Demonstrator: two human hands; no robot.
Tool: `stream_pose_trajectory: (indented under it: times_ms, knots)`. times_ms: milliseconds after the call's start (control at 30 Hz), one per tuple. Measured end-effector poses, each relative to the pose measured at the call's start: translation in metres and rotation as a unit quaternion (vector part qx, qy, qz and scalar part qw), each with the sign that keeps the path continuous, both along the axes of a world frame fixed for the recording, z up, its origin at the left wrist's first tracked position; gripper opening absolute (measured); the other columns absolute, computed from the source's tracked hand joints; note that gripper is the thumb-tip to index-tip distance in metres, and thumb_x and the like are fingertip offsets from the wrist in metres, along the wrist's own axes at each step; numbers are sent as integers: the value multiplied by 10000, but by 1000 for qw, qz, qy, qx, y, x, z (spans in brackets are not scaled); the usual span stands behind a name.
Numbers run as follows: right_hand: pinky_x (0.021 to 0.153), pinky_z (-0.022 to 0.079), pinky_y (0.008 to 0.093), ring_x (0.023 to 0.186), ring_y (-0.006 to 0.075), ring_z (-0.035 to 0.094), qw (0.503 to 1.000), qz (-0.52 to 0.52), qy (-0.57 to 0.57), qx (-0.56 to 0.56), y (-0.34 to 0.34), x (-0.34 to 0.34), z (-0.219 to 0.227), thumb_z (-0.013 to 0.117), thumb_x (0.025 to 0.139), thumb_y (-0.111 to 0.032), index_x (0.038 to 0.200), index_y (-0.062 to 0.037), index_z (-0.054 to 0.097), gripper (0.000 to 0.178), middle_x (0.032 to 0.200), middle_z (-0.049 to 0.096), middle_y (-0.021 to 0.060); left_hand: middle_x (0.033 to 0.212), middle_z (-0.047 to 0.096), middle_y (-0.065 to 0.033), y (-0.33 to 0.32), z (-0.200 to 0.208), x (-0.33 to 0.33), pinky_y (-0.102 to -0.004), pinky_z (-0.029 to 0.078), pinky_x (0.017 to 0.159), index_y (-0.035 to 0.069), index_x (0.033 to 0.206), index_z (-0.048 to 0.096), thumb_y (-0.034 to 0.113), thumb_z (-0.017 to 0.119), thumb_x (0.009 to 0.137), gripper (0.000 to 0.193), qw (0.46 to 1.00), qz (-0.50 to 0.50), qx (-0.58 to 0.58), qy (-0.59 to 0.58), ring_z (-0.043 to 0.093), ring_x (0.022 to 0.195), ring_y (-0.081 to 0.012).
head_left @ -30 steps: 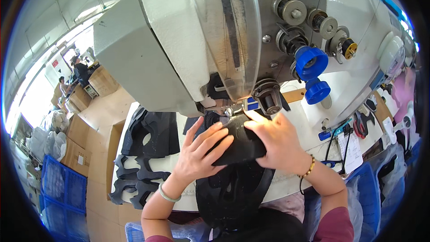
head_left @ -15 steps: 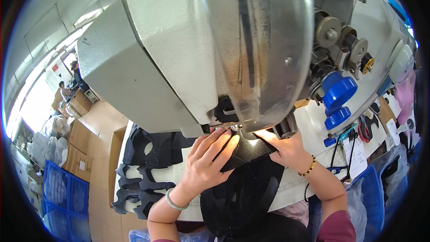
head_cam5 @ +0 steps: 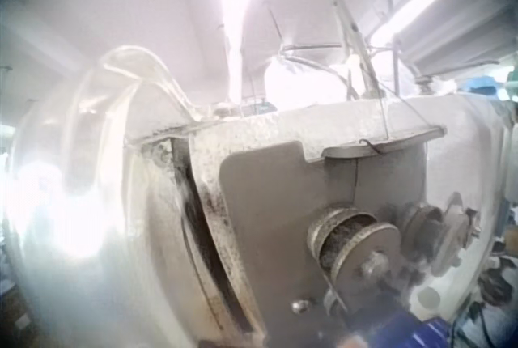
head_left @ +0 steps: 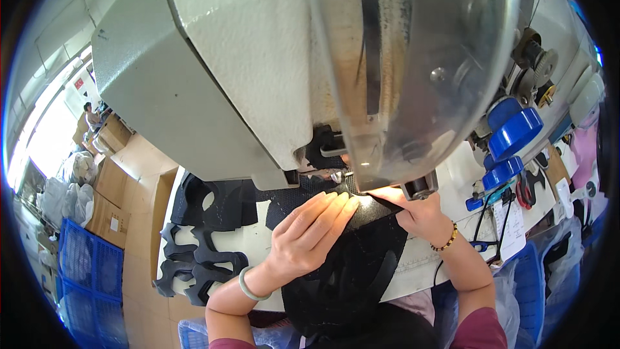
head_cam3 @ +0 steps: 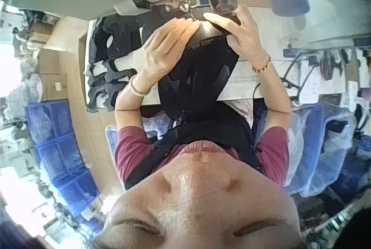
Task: The person stitches shoe upper components together using a sewing machine, guiding and aligning the pieces under the needle by hand.
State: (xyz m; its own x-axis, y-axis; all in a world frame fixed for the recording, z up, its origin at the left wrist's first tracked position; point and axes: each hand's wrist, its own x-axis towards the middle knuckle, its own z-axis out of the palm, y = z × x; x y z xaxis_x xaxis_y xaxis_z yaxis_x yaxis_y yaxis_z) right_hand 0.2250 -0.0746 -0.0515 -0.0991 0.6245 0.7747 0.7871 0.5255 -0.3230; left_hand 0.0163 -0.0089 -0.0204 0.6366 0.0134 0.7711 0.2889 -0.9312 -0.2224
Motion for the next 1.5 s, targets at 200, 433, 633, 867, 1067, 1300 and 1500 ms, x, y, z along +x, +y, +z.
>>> stream_pose_trajectory:
  times_ms: [200,433,633,867,1067,1300,1500]
  knots:
    - [881,454,383,968,267,613,999,-5,2,32,1,2,-5,465,550,107,1018,-141,683,573,1063,653,75,900,639,-35,0,-1,1,-281,541,822,22,890,694,37,680,661,230,1000,5,20,-16,617,869,-163]
    - [950,408,400,1054,258,557,987,57,121,-85,-4,-2,4,506,805,-33,1121,-187,661,384,1143,598,114,843,624,-39,7,-3,3,-288,550,801,25,803,675,24,696,625,179,999,-6,8,-31,625,854,-185]
    - [911,437,385,1014,273,581,996,-31,-80,-24,-4,-1,12,517,806,-30,1075,-112,669,319,1090,625,115,868,621,-55,14,-10,6,-321,538,785,29,775,643,20,688,608,173,998,-33,-9,-58,619,869,-218]
    - [836,447,405,943,298,573,996,-29,-81,-17,-9,-9,10,602,644,19,1022,-70,633,389,1037,604,110,915,583,-71,-2,-23,17,-325,460,747,26,866,657,57,669,617,251,998,25,22,-57,553,825,-205]
    - [765,467,381,938,334,575,994,-50,-79,-49,-38,-26,38,687,715,-93,1021,-12,580,334,1064,585,160,942,575,-74,0,-18,19,-330,468,767,16,878,673,70,678,655,230,997,43,33,-50,552,874,-212]
    - [739,473,316,852,243,612,865,4,383,-323,-9,34,2,672,779,-133,1053,39,581,336,965,628,109,899,593,-39,9,-26,20,-297,502,769,46,830,685,59,727,646,189,993,10,60,-100,574,865,-187]
    - [874,511,322,976,209,624,657,286,615,-329,6,11,-5,640,818,-2,1148,6,555,341,1091,623,139,883,574,-17,15,-32,15,-313,504,753,64,824,680,41,729,627,204,994,-17,39,-105,573,872,-191]
